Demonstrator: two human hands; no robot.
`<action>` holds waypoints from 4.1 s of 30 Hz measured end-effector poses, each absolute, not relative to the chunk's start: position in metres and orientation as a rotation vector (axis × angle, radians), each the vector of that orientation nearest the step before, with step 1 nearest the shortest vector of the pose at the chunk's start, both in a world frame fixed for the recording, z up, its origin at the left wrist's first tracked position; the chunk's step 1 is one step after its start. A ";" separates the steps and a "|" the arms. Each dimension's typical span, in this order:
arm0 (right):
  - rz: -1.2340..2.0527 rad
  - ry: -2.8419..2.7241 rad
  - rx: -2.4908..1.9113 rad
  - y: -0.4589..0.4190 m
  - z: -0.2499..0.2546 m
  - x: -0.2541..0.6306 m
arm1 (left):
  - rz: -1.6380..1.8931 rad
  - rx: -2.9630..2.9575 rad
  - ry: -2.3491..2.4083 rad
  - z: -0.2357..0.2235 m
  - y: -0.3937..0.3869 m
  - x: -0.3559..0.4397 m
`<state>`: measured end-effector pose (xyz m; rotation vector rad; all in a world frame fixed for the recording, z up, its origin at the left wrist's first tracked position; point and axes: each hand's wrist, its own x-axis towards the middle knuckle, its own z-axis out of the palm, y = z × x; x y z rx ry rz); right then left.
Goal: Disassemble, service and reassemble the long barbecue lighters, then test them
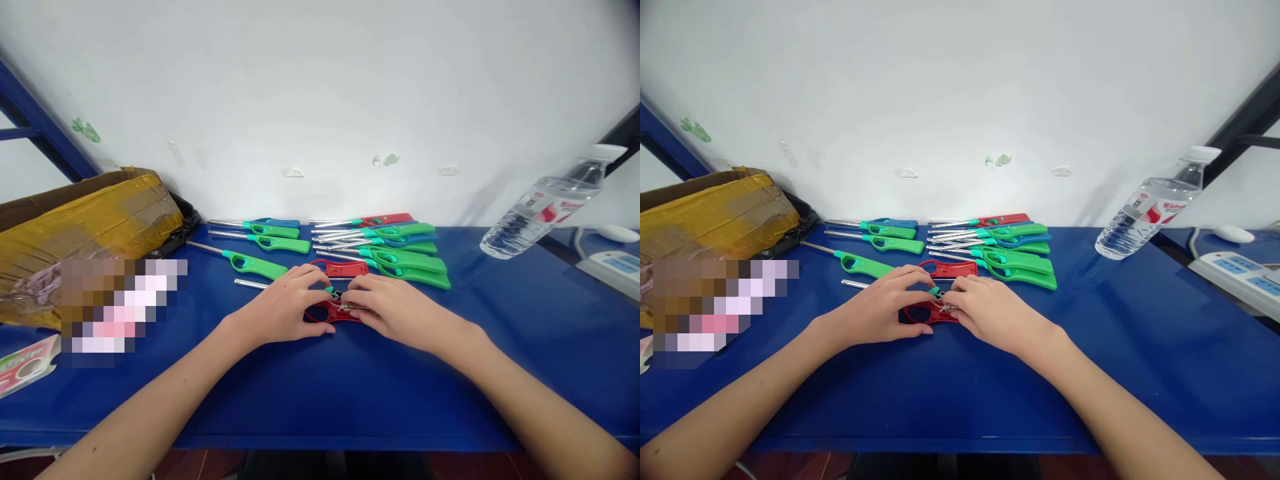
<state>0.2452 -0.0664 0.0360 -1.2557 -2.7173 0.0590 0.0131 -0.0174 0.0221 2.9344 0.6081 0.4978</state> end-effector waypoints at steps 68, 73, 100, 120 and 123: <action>0.223 -2.605 -1.343 -0.056 0.038 0.252 | 0.152 2.867 1.025 0.038 -0.004 -0.011; 0.231 -2.600 -1.344 -0.056 0.038 0.252 | 0.211 2.844 1.001 0.041 -0.007 -0.010; 0.253 -2.608 -1.372 -0.056 0.040 0.253 | 0.198 2.828 0.807 0.038 -0.006 -0.011; 0.235 -2.604 -1.375 -0.057 0.040 0.252 | 0.162 2.837 0.872 0.040 -0.005 -0.012; 0.239 -2.607 -1.380 -0.058 0.041 0.252 | 0.141 2.808 0.882 0.042 -0.005 -0.013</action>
